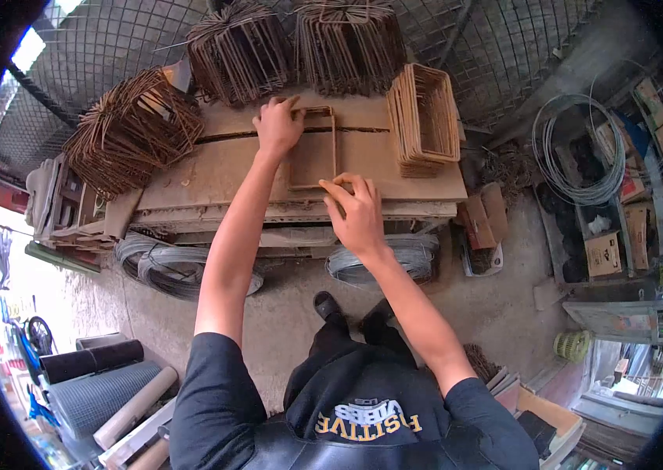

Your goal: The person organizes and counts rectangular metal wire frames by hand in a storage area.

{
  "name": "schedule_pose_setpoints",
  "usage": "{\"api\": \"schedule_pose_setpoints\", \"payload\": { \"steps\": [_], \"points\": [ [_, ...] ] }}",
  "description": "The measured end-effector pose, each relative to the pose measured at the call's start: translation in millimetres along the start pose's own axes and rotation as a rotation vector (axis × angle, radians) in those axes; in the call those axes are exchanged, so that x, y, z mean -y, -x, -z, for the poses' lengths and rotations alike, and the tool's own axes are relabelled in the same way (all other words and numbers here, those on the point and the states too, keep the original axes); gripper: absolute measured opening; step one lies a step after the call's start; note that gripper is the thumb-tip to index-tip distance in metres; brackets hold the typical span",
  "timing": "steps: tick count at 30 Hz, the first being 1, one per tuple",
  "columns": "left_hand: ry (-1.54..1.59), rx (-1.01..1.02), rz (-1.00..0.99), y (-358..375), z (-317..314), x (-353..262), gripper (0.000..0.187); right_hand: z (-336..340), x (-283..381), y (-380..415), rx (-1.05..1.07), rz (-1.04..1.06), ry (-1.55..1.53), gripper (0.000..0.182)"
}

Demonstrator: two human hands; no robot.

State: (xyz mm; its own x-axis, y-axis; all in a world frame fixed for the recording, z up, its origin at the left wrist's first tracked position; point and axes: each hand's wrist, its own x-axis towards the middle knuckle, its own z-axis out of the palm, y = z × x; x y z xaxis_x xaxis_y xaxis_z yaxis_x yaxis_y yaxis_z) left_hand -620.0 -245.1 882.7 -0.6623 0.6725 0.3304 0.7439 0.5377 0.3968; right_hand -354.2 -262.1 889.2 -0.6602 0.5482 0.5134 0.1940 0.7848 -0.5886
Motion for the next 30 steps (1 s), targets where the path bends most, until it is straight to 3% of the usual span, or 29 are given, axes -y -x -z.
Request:
{"api": "schedule_pose_setpoints", "payload": {
  "steps": [4, 7, 9, 16, 18, 25, 30],
  "points": [
    [0.156, -0.132, -0.011, 37, 16, -21, 0.043, 34, -20, 46, -0.044, -0.01, -0.066, 0.024],
    [0.259, -0.259, -0.075, 80, 33, -46, 0.035, 59, -45, 82, -0.096, -0.004, -0.061, 0.022],
    [0.552, -0.334, -0.048, 116, 43, -73, 0.032, 74, -62, 106, -0.156, -0.123, -0.089, 0.021],
    [0.654, -0.393, 0.048, 233, 14, -196, 0.021, 156, -150, 184, -0.155, -0.352, -0.121, 0.02],
    [0.8, -0.291, 0.194, 262, -19, -231, 0.022, 188, -185, 203, -0.183, -0.362, -0.145, 0.02],
    [0.969, 0.001, 0.286, 324, -117, -363, 0.02, 283, -289, 278, -0.257, -0.627, -0.162, 0.02],
    [1.002, 0.275, 0.312, 359, -172, -405, 0.02, 304, -351, 342, -0.224, -0.826, -0.07, 0.023]
  ]
}}
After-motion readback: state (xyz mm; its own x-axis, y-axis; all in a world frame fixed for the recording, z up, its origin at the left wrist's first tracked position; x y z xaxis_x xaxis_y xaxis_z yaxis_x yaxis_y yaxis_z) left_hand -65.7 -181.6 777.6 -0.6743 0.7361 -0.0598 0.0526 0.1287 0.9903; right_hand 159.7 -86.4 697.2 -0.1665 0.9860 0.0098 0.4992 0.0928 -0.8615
